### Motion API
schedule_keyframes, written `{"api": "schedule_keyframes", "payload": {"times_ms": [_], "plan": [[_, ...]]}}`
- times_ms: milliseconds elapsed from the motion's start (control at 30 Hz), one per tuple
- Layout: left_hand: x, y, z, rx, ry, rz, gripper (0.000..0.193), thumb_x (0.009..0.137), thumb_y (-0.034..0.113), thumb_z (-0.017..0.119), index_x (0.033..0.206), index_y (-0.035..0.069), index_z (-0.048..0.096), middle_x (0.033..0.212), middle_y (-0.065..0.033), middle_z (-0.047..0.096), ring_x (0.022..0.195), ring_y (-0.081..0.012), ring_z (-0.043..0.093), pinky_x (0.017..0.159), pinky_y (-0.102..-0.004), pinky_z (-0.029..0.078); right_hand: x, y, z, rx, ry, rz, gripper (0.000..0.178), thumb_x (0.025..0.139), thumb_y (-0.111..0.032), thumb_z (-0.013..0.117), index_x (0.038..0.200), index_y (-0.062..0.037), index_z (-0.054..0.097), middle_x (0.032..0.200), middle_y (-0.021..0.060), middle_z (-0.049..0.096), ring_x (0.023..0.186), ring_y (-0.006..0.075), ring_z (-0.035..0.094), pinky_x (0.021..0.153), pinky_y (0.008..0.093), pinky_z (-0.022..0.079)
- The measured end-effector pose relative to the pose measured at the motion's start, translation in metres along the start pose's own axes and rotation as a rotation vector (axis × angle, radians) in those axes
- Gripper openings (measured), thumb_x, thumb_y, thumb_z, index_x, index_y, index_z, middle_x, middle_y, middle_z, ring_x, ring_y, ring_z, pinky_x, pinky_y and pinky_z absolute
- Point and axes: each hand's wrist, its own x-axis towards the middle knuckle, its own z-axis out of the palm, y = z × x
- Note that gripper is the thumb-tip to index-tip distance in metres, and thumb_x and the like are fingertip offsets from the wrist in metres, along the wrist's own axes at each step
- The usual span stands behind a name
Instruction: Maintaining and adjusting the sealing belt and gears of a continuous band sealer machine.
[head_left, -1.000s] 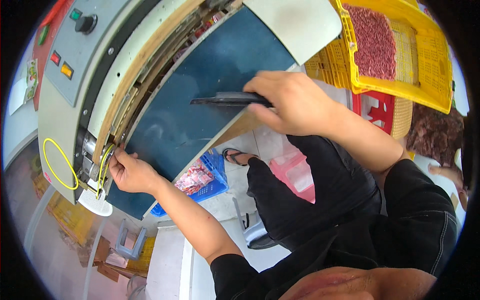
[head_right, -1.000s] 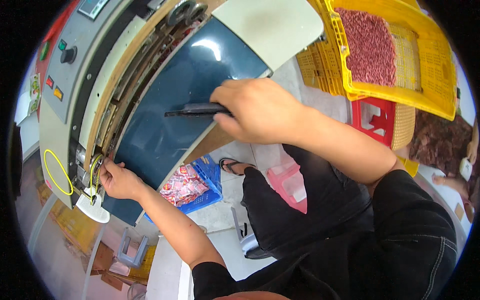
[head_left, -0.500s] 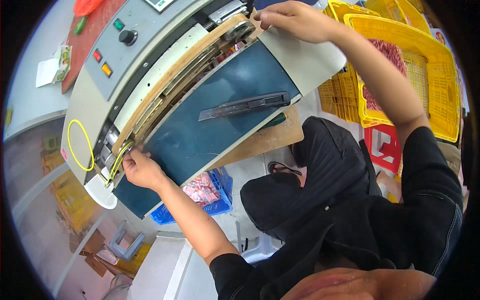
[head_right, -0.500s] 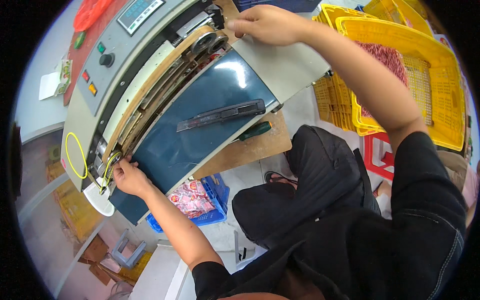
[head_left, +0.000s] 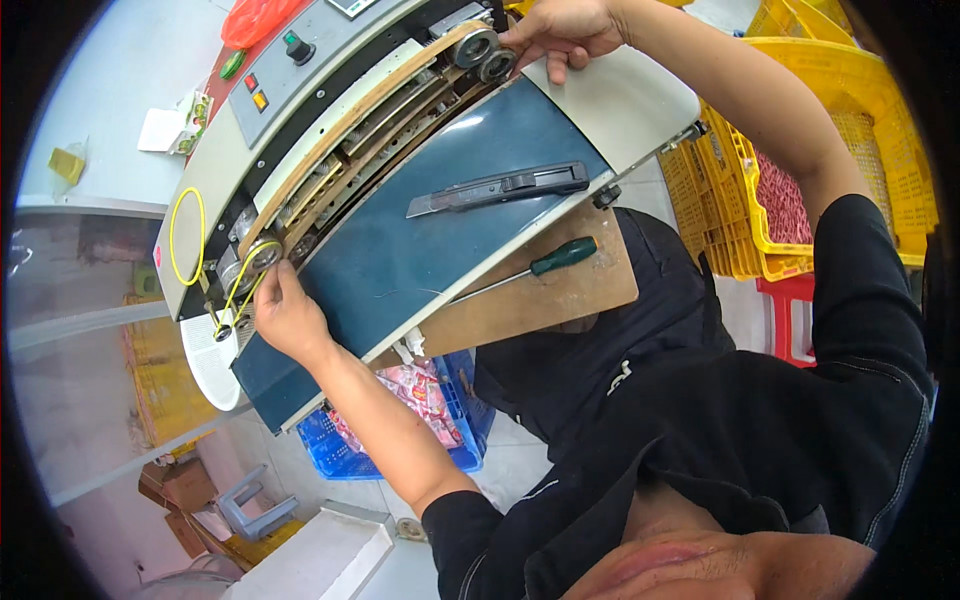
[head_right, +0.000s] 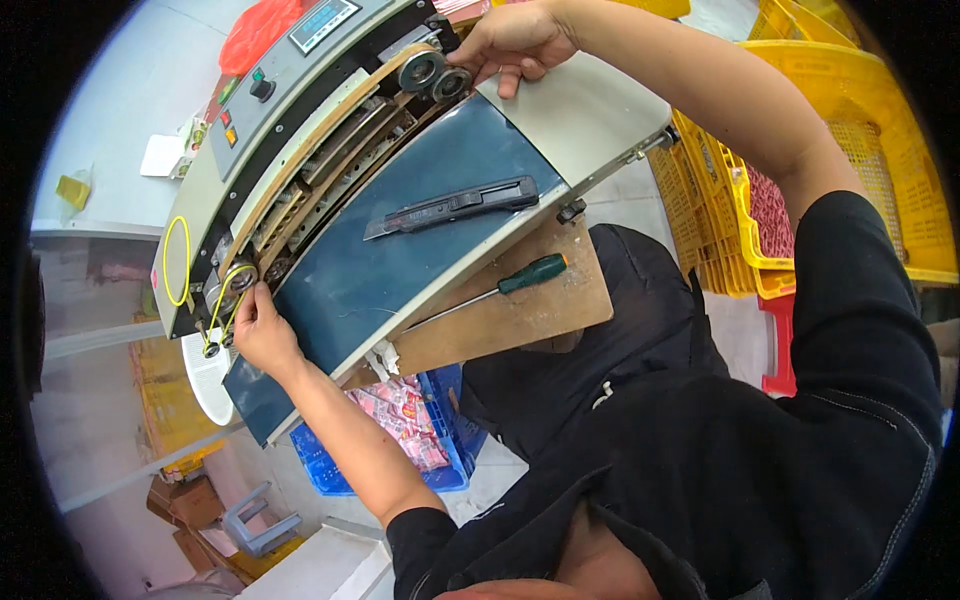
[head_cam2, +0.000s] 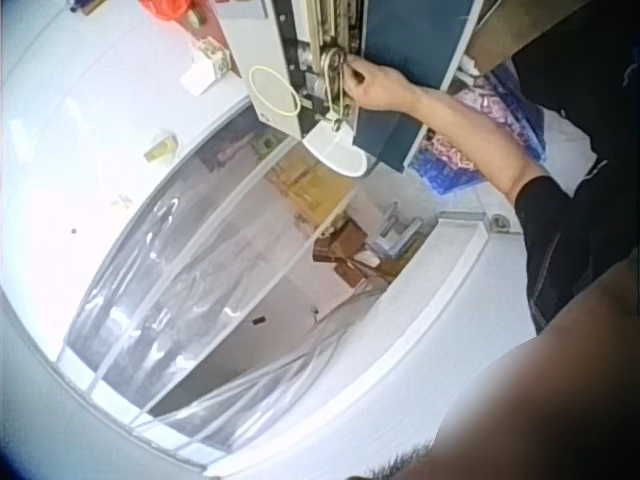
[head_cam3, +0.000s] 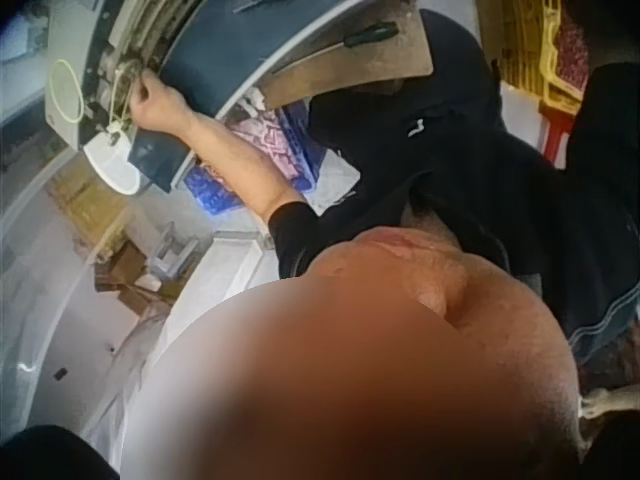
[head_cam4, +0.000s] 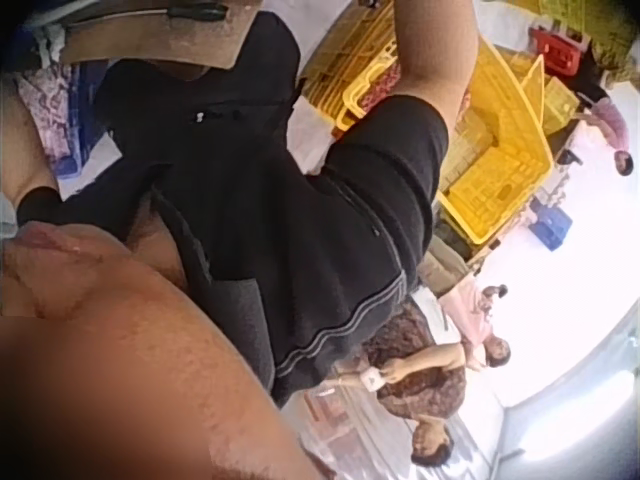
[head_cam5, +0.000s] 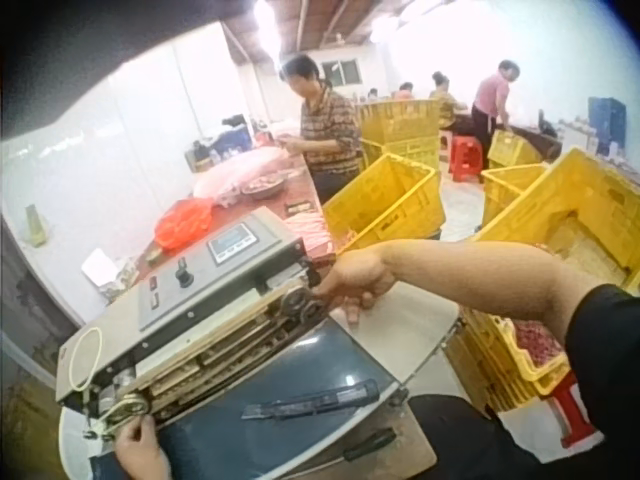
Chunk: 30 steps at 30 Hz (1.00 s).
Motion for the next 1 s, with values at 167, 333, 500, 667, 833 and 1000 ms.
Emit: {"api": "schedule_keyframes", "payload": {"times_ms": [167,333,500,667,833,1000], "plan": [[-0.003,-0.002,-0.007,0.000,0.000,0.018,0.026,0.088,0.016,0.079,0.102,-0.006,0.078,0.092,-0.0127,0.078,0.079,-0.0170,0.070,0.077,-0.0295,0.054,0.026,-0.006,-0.005,0.075,0.004,0.228,0.040,0.109,-0.038,0.044,0.127,-0.0061,0.060,0.116,0.0058,0.069,0.067,0.0150,0.071,0.041,0.0184,0.035],[0.002,-0.012,0.002,0.128,0.080,0.147,0.025,0.085,0.023,0.078,0.095,0.000,0.079,0.085,-0.0153,0.075,0.075,-0.0252,0.071,0.074,-0.0353,0.055,0.029,0.010,-0.014,0.129,-0.095,0.150,0.037,0.108,-0.034,0.043,0.127,-0.0074,0.061,0.117,0.0073,0.070,0.074,0.0217,0.076,0.038,0.0177,0.035],[-0.006,0.012,-0.004,0.318,0.126,0.151,0.025,0.084,0.026,0.071,0.087,0.002,0.078,0.083,-0.0163,0.075,0.075,-0.0351,0.071,0.073,-0.0428,0.055,0.040,0.008,-0.026,0.175,-0.047,0.281,0.038,0.104,-0.033,0.043,0.119,-0.0046,0.062,0.104,0.0059,0.072,0.071,0.0251,0.076,0.038,0.0180,0.041],[-0.002,0.017,0.010,0.319,0.153,-0.018,0.026,0.082,0.030,0.071,0.086,0.005,0.078,0.083,-0.0173,0.075,0.079,-0.0374,0.073,0.075,-0.0432,0.056,0.035,-0.002,-0.020,0.194,-0.047,0.296,0.034,0.103,-0.030,0.044,0.110,-0.0035,0.063,0.092,0.0069,0.069,0.070,0.0249,0.076,0.039,0.0188,0.044],[0.010,-0.001,0.003,0.211,0.016,-0.136,0.031,0.083,0.031,0.072,0.089,0.002,0.079,0.078,-0.0145,0.075,0.070,-0.0241,0.071,0.071,-0.0377,0.054,0.037,0.001,-0.007,0.374,0.099,0.269,0.028,0.102,-0.025,0.048,0.111,-0.0017,0.061,0.093,0.0117,0.069,0.070,0.0253,0.076,0.040,0.0191,0.046],[0.009,-0.019,0.000,-0.044,-0.025,-0.139,0.030,0.093,0.025,0.072,0.099,-0.004,0.077,0.085,-0.0088,0.076,0.069,-0.0149,0.065,0.066,-0.0283,0.051,0.039,0.001,0.002,0.416,0.164,0.268,0.024,0.102,-0.020,0.049,0.104,-0.0004,0.062,0.087,0.0132,0.073,0.059,0.0192,0.070,0.040,0.0193,0.045]]}}
